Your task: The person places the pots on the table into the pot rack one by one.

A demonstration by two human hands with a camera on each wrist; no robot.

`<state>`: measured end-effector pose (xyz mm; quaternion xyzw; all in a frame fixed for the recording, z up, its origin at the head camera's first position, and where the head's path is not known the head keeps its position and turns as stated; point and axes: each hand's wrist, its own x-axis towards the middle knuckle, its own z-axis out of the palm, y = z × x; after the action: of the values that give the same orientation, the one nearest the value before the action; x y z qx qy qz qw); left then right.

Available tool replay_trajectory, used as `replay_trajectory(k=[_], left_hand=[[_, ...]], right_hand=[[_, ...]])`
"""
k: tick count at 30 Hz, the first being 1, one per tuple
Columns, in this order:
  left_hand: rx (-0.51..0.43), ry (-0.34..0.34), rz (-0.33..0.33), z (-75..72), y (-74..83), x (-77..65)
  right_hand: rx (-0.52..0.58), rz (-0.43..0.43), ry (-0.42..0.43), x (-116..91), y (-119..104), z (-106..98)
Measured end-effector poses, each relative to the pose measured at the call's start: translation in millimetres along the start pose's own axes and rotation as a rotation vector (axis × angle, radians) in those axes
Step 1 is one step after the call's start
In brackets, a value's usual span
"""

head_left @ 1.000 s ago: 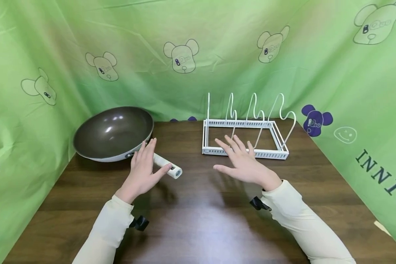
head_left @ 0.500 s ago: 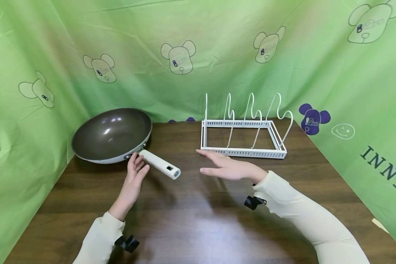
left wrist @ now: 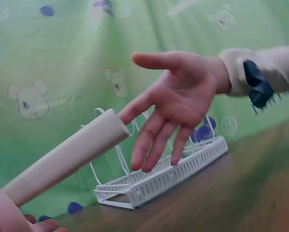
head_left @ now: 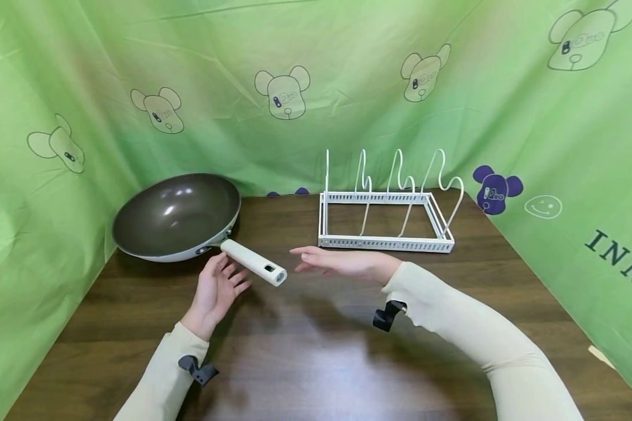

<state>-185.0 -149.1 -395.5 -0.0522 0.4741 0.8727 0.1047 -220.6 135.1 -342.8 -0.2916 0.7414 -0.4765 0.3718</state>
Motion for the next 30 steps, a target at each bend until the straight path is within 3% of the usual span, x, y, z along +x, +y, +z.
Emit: replay_trajectory(k=[12, 18, 22, 30], left_hand=[[-0.393, 0.043, -0.161, 2.8, 11.1, 41.1], [-0.639, 0.147, -0.122, 13.5, 6.3, 55.9], [-0.728, 0.184, -0.074, 18.3, 3.5, 60.1], [-0.842, 0.191, -0.051, 25.5, -1.9, 59.7]], right_hand=[[0.482, 0.059, -0.133, 33.5, -4.2, 15.2], [0.626, 0.06, -0.193, 44.6, -4.5, 20.2], [0.66, 0.048, -0.194, 51.5, -1.8, 23.4], [0.694, 0.049, -0.209, 61.6, 7.1, 32.8]])
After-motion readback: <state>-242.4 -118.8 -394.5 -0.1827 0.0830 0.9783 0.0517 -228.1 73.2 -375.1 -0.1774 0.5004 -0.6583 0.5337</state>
